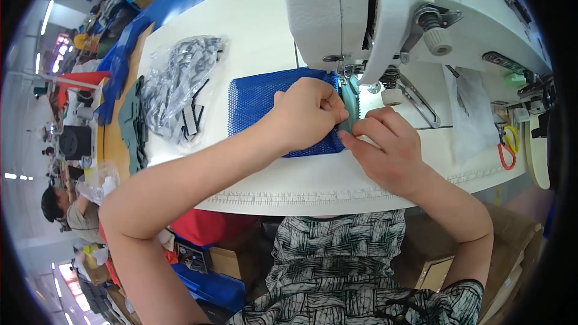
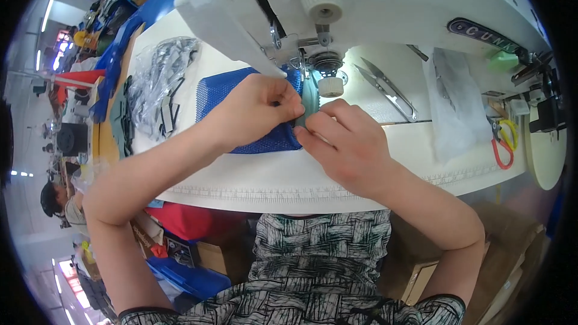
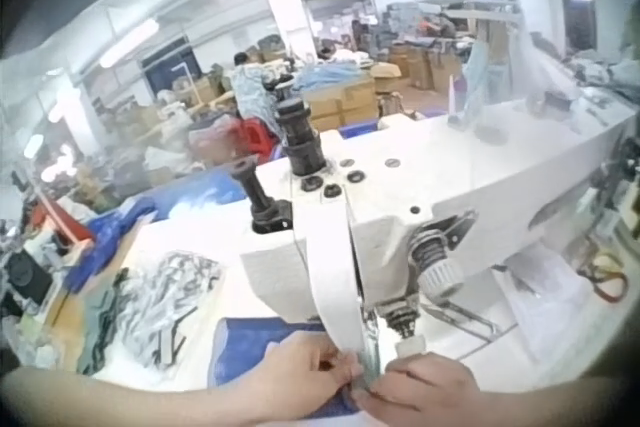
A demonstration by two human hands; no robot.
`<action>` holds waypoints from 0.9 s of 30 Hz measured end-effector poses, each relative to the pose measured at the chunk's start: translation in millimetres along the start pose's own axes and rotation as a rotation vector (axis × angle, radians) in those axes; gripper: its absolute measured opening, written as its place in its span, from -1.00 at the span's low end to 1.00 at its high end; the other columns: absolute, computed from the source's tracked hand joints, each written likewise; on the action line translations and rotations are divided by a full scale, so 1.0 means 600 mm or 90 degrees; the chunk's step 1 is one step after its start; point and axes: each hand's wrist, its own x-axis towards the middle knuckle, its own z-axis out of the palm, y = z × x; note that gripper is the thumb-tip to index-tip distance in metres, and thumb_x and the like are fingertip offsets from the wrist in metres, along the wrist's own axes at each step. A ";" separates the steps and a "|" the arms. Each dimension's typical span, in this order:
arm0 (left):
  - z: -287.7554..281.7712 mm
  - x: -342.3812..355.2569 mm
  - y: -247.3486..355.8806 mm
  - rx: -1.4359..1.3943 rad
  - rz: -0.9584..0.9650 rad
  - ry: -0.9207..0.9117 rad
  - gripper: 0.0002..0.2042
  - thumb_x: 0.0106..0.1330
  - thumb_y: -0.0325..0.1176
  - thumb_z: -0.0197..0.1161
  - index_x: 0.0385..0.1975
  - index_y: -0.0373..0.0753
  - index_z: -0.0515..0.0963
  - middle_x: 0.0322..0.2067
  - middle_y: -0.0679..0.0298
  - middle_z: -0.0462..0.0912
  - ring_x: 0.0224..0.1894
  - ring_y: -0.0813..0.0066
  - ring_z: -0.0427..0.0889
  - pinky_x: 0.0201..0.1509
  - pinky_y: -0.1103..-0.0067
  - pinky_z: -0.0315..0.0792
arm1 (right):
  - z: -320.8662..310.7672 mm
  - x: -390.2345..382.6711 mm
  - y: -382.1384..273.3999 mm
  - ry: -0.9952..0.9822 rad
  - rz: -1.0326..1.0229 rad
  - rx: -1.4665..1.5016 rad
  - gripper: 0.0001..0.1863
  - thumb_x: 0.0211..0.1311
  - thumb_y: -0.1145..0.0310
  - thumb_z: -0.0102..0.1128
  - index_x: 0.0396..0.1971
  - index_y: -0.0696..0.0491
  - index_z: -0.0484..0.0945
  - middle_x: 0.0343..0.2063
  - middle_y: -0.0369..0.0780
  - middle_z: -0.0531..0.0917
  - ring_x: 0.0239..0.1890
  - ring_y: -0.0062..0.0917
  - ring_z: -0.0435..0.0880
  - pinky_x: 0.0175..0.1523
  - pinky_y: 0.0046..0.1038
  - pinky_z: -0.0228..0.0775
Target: Sewing a blue mesh fabric component and attaching hardware using an industrial sewing machine.
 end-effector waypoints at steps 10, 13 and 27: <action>0.046 0.001 0.026 0.021 -0.184 0.117 -0.79 0.42 -0.26 0.43 -0.27 -0.31 0.75 -0.38 0.31 0.74 -0.34 0.63 0.58 -0.20 0.58 0.44 | -0.010 0.000 -0.004 -0.013 0.092 0.038 -0.69 -0.04 0.53 0.38 -0.19 0.05 0.71 -0.13 -0.27 0.69 -0.06 -0.35 0.67 -0.10 -0.33 0.54; 0.043 -0.005 0.031 0.039 -0.205 0.109 -0.83 0.41 -0.27 0.45 -0.32 -0.24 0.77 -0.42 0.36 0.74 -0.39 0.68 0.56 -0.25 0.60 0.43 | -0.010 -0.004 0.004 -0.006 0.178 0.046 -0.69 -0.03 0.57 0.34 -0.20 0.06 0.70 -0.12 -0.26 0.70 -0.03 -0.30 0.66 -0.05 -0.30 0.53; 0.018 -0.025 0.016 -0.116 -0.173 -0.028 -0.83 0.45 -0.27 0.45 -0.31 -0.23 0.76 -0.40 0.47 0.67 -0.39 0.72 0.46 -0.28 0.68 0.33 | 0.003 -0.016 0.029 -0.081 0.198 0.027 -0.72 0.11 0.52 0.32 -0.13 0.08 0.69 0.02 -0.29 0.75 0.08 -0.31 0.60 0.15 -0.21 0.42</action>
